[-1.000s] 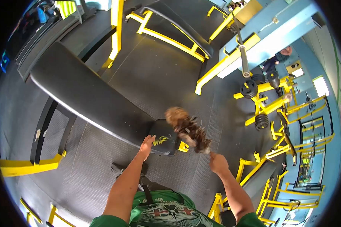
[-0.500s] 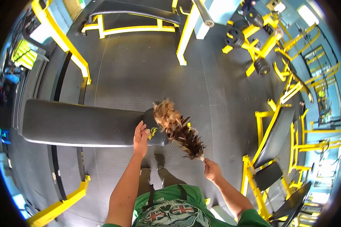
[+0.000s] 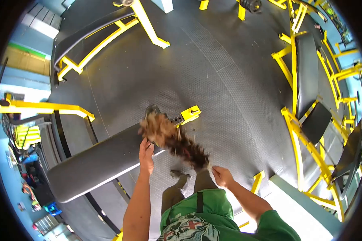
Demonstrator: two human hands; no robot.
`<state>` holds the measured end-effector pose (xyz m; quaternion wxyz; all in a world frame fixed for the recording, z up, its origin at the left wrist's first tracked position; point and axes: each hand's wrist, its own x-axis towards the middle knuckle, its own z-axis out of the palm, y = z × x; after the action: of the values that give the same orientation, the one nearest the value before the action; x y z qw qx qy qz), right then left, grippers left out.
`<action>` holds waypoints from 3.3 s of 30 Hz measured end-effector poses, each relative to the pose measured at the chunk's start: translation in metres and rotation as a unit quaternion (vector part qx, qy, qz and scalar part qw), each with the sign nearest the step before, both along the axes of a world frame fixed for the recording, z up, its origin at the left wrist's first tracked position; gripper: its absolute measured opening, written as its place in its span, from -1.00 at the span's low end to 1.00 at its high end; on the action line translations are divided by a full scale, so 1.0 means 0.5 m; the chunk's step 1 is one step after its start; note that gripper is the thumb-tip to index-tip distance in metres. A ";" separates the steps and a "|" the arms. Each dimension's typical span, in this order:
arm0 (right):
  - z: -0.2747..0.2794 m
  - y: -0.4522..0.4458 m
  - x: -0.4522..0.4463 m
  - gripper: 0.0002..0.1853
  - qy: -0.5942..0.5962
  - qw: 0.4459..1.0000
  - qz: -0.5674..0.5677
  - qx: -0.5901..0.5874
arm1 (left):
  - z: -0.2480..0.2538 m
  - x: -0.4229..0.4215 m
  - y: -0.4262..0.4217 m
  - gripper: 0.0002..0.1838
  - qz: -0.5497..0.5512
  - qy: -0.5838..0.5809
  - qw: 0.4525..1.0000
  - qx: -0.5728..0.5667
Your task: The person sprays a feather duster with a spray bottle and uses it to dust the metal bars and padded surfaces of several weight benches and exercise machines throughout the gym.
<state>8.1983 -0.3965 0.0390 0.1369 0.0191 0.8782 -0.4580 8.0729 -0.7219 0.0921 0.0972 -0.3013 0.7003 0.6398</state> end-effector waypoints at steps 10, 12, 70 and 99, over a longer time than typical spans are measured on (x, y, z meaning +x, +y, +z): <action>-0.078 -0.091 -0.025 -0.77 -0.200 0.959 -0.156 -0.124 | 0.020 -0.049 0.039 -0.41 -0.246 0.076 0.930 -0.264; -0.142 -0.183 -0.064 -0.74 -0.176 0.965 -0.096 -0.166 | 0.007 -0.087 0.038 -0.44 -0.353 0.181 0.831 -0.389; -0.061 -0.167 -0.024 -0.69 -0.337 0.878 -0.339 0.032 | -0.043 -0.140 0.066 -0.48 -0.629 0.213 0.660 -0.352; 0.018 -0.221 -0.178 -0.72 -0.268 0.884 -0.384 0.008 | -0.003 -0.163 0.091 -0.58 -0.631 0.313 0.649 -0.287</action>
<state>8.1095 -0.5072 0.0479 0.1798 0.4780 0.7354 -0.4455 7.9915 -0.6762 0.0907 0.1615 0.4189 0.8587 0.2470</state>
